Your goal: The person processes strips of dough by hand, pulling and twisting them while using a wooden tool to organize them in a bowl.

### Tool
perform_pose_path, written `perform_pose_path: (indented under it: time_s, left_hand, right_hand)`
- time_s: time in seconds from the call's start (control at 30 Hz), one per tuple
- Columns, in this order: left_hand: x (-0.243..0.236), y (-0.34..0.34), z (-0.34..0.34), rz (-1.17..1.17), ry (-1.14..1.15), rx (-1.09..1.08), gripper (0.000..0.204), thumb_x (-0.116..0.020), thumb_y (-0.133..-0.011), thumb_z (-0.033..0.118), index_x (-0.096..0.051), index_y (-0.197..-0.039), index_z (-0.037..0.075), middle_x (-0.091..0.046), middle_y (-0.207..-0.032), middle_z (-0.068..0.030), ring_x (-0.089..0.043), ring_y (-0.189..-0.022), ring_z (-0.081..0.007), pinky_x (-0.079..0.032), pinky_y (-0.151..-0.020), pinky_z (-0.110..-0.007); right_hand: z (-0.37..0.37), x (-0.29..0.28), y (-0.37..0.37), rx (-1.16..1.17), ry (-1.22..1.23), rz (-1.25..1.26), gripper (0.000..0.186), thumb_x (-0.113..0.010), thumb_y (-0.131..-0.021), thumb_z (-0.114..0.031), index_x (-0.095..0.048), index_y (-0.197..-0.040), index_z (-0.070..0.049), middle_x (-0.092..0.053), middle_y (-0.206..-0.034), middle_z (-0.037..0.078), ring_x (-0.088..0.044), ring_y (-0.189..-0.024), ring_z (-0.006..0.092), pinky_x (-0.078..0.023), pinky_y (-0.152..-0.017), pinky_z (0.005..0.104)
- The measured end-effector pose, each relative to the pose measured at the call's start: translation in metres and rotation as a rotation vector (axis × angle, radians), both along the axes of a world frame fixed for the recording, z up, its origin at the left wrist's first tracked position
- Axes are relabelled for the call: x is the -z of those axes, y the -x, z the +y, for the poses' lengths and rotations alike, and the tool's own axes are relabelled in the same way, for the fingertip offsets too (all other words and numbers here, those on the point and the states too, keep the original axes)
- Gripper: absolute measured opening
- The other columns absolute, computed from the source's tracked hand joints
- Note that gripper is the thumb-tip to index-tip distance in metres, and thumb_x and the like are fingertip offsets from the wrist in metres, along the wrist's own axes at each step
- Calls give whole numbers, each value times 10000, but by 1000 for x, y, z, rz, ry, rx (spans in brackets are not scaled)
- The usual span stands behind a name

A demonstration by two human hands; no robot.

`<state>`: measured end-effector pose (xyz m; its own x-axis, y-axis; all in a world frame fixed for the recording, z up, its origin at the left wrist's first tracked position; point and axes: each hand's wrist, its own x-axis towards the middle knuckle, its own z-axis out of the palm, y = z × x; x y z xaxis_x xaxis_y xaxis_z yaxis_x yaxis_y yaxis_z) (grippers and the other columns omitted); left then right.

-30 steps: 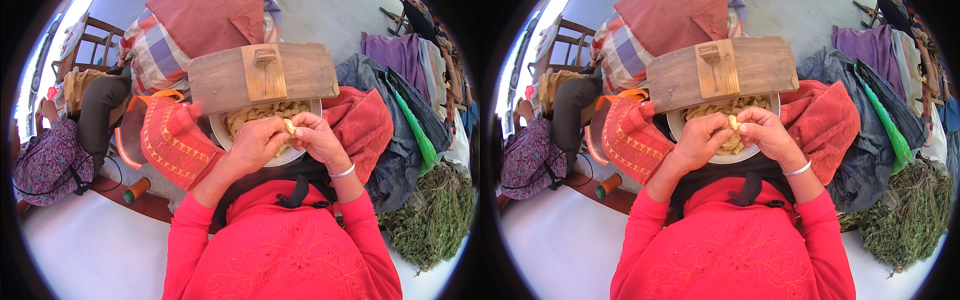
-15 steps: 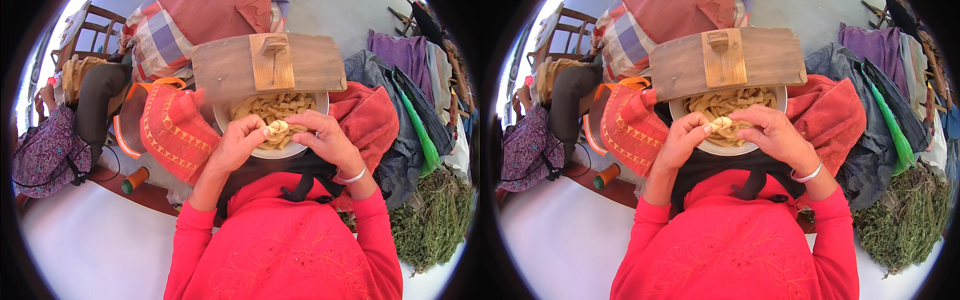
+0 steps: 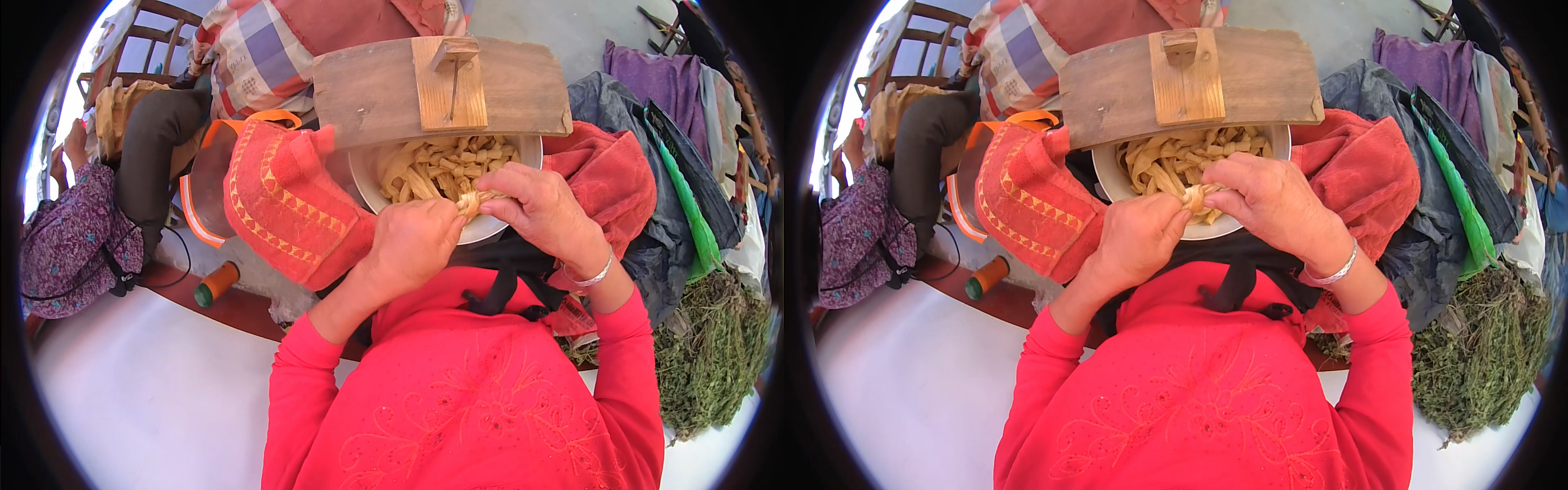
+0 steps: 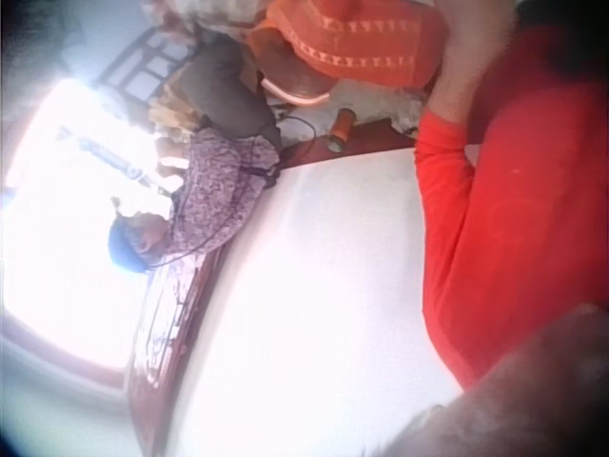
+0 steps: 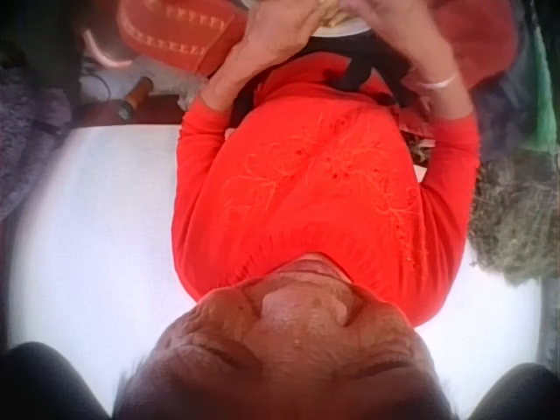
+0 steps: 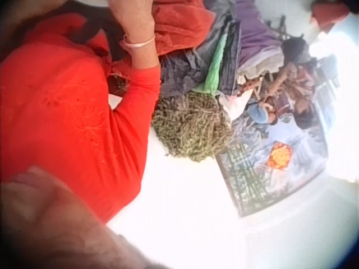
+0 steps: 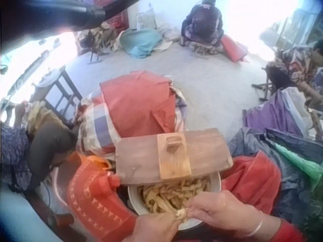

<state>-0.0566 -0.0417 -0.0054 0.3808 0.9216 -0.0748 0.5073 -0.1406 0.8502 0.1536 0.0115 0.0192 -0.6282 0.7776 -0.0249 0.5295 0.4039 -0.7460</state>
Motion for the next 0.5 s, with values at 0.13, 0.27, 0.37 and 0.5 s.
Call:
perform_pose_path:
  time_s: [0.13, 0.27, 0.37, 0.5]
  left_hand:
    - [-5, 24, 0, -753, 840, 15, 347, -474, -988, 240, -463, -693, 58, -408, -612, 27, -359, -547, -106, -297, -519, -258]
    - [-31, 33, -20, -1050, 994, -86, 363, -490, -973, 269, -458, -680, 58, -367, -604, 21, -308, -545, -96, -254, -516, -251]
    - [-43, 38, -30, -1089, 958, -94, 367, -498, -964, 274, -455, -667, 62, -388, -610, 21, -315, -549, -89, -256, -512, -249]
    - [-21, 45, -8, -635, 717, 4, 361, -487, -972, 252, -473, -671, 52, -424, -625, 28, -340, -571, -57, -281, -515, -234]
  right_hand:
    - [8, -14, -6, -196, -69, -63, 152, -672, -818, -156, -615, -920, -58, -590, -834, 100, -573, -780, 312, -457, -675, 414]
    - [8, -29, -13, -250, -96, 39, 161, -680, -811, -157, -616, -917, -52, -592, -847, 99, -573, -799, 308, -447, -707, 417]
    - [-1, -37, -14, -238, 9, 136, 143, -668, -827, -121, -623, -933, -37, -603, -851, 119, -582, -791, 319, -456, -685, 387]
    - [-10, -23, -16, -30, 373, 135, 116, -619, -893, -104, -622, -962, -10, -604, -795, 69, -586, -727, 203, -452, -631, 316]
